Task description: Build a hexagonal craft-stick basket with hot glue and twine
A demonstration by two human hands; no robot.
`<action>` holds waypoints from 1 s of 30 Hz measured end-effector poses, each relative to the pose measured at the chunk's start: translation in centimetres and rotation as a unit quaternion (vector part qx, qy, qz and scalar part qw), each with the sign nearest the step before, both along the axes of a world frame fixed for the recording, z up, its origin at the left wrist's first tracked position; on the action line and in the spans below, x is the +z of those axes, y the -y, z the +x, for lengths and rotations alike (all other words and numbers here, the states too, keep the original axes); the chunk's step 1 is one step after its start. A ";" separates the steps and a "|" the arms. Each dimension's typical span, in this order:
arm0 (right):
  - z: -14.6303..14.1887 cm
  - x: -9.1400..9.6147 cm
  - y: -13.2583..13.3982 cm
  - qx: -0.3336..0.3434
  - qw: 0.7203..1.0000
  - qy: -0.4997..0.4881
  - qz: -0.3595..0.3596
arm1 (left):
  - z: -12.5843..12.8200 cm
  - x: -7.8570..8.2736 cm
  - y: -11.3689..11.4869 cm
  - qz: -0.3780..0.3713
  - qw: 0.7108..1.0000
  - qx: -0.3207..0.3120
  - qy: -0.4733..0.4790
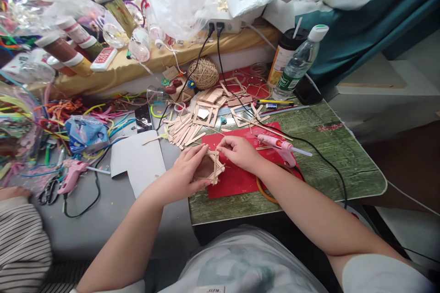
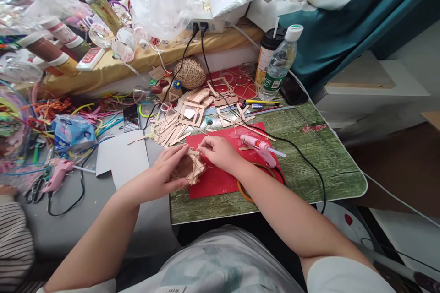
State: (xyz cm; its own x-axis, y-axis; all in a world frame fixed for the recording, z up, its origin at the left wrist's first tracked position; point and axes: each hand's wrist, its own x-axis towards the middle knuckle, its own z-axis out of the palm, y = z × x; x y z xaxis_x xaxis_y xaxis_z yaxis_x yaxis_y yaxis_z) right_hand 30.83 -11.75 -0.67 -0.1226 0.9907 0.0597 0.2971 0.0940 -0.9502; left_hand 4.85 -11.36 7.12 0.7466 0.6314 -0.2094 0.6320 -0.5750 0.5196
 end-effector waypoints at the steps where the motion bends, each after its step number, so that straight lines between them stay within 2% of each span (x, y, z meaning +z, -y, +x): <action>1: 0.0 0.1 0.0 -0.001 1.000 -0.001 -0.001 | 0.0 0.1 0.0 -0.002 1.000 0.001 -0.001; 11: -0.1 -0.5 0.2 0.011 1.000 -0.007 -0.008 | 0.0 0.0 0.2 -0.004 1.000 0.009 0.013; 18: -0.1 -0.1 0.2 0.006 1.000 -0.011 -0.020 | 0.9 0.2 0.4 0.028 0.999 0.027 0.018; 30: 0.0 -0.4 0.1 0.009 1.000 -0.004 -0.017 | 0.5 -0.4 0.1 0.004 0.998 0.024 0.049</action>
